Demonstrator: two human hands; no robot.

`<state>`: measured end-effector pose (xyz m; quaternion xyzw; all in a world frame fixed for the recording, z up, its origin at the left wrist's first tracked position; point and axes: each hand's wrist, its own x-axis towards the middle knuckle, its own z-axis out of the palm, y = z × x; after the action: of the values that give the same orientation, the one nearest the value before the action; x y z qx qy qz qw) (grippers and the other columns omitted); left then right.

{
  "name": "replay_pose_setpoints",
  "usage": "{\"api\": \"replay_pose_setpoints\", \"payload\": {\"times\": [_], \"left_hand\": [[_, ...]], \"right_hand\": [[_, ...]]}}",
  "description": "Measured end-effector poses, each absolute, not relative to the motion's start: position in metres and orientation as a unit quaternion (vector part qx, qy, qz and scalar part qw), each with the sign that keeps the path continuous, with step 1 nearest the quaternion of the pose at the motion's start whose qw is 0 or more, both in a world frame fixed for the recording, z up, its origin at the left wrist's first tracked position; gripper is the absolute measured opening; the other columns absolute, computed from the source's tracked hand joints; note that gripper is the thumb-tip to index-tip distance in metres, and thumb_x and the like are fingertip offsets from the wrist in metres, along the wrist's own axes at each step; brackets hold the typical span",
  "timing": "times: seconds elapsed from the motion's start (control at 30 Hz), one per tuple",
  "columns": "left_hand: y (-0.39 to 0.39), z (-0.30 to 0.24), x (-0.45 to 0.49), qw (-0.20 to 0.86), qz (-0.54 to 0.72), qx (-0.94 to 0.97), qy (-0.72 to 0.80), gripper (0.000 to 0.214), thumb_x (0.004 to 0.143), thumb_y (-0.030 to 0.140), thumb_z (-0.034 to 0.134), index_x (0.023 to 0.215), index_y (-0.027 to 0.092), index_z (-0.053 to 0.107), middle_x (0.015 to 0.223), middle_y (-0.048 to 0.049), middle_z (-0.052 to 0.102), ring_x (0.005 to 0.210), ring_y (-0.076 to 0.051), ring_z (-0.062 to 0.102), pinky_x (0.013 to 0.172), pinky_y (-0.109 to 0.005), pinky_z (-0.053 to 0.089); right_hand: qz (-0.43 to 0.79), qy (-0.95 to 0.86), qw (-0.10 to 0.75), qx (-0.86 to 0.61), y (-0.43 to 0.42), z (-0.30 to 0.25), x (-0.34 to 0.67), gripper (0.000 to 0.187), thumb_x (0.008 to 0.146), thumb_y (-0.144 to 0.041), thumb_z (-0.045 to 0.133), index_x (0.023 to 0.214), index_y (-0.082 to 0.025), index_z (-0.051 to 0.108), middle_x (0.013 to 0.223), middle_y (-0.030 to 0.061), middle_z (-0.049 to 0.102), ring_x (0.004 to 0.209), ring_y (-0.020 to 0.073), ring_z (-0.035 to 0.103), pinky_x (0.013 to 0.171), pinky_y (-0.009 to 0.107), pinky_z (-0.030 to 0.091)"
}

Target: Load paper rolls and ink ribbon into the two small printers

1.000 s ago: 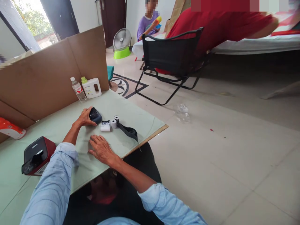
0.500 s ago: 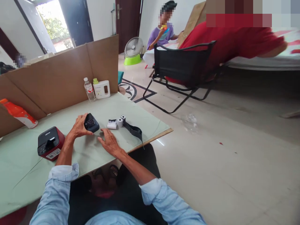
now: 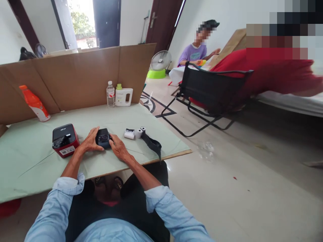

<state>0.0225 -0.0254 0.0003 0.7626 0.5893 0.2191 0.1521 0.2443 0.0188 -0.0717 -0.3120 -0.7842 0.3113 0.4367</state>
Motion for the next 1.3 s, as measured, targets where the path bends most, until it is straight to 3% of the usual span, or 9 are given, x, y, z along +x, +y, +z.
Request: {"api": "replay_pose_setpoints", "payload": {"times": [0.17,0.4,0.67,0.9,1.0,1.17,1.23,1.3], "left_hand": [[-0.052,-0.02,0.034,0.149,0.245,0.708,0.646,0.135,0.069,0.055,0.089,0.17,0.013,0.009,0.175,-0.0251,0.022,0.163,-0.041,0.025,0.132,-0.056,0.026],[-0.068,-0.03,0.053,0.118,0.239,0.69,0.673,0.132,0.072,0.056,0.085,0.17,0.015,0.006,0.174,-0.027,0.022,0.162,-0.043,0.027,0.127,-0.06,0.032],[-0.08,-0.034,0.054,0.085,0.233,0.697,0.673,0.12,0.081,0.056,0.077,0.169,0.01,0.008,0.173,-0.029,0.025,0.161,-0.04,0.031,0.127,-0.055,0.034],[-0.115,-0.042,0.061,-0.006,0.21,0.703,0.679,0.087,0.097,0.054,0.059,0.163,0.007,0.028,0.166,-0.0305,0.04,0.155,-0.041,0.042,0.123,-0.059,0.039],[-0.133,-0.046,0.067,-0.049,0.208,0.712,0.669,0.076,0.101,0.053,0.052,0.159,0.008,0.037,0.164,-0.0295,0.043,0.152,-0.042,0.046,0.12,-0.06,0.041],[-0.154,-0.05,0.079,-0.07,0.195,0.746,0.632,0.06,0.103,0.051,0.047,0.149,0.014,0.055,0.16,-0.0244,0.052,0.149,-0.04,0.05,0.118,-0.059,0.045],[-0.16,-0.05,0.083,-0.079,0.185,0.757,0.622,0.056,0.104,0.049,0.046,0.146,0.015,0.059,0.16,-0.0228,0.053,0.15,-0.04,0.05,0.118,-0.058,0.046],[-0.163,-0.049,0.086,-0.092,0.176,0.761,0.617,0.053,0.105,0.047,0.045,0.144,0.016,0.06,0.16,-0.0218,0.053,0.149,-0.039,0.05,0.117,-0.058,0.047]], "right_hand": [[0.306,-0.784,0.438,-0.316,0.017,-0.077,0.249,0.047,0.104,-0.034,0.043,0.147,-0.02,0.059,0.138,0.0143,0.067,0.129,0.027,0.062,0.117,0.048,0.048],[0.306,-0.798,0.409,-0.319,0.027,-0.074,0.254,0.045,0.105,-0.039,0.043,0.14,-0.021,0.065,0.128,0.013,0.072,0.118,0.0255,0.067,0.109,0.044,0.053],[0.269,-0.818,0.397,-0.318,0.015,-0.073,0.254,0.052,0.106,-0.043,0.044,0.152,-0.019,0.055,0.14,0.0163,0.066,0.131,0.029,0.061,0.117,0.05,0.047],[0.236,-0.834,0.35,-0.356,-0.002,-0.073,0.273,0.06,0.105,-0.046,0.052,0.158,-0.018,0.048,0.155,0.0193,0.057,0.145,0.0341,0.052,0.123,0.057,0.041],[0.214,-0.846,0.339,-0.352,-0.021,-0.069,0.29,0.057,0.105,-0.043,0.053,0.156,-0.016,0.052,0.156,0.0211,0.056,0.145,0.0354,0.052,0.122,0.058,0.043],[0.115,-0.809,0.452,-0.359,-0.016,-0.045,0.361,0.04,0.107,-0.038,0.049,0.139,-0.022,0.067,0.142,0.0154,0.066,0.136,0.0305,0.058,0.12,0.051,0.045],[0.062,-0.755,0.496,-0.424,0.009,-0.035,0.408,0.04,0.106,-0.041,0.049,0.133,-0.02,0.07,0.136,0.0172,0.068,0.132,0.0317,0.059,0.118,0.053,0.045],[0.033,-0.694,0.486,-0.531,0.04,-0.029,0.458,0.045,0.104,-0.044,0.049,0.131,-0.013,0.069,0.132,0.0212,0.068,0.129,0.0343,0.058,0.117,0.056,0.042]]}}
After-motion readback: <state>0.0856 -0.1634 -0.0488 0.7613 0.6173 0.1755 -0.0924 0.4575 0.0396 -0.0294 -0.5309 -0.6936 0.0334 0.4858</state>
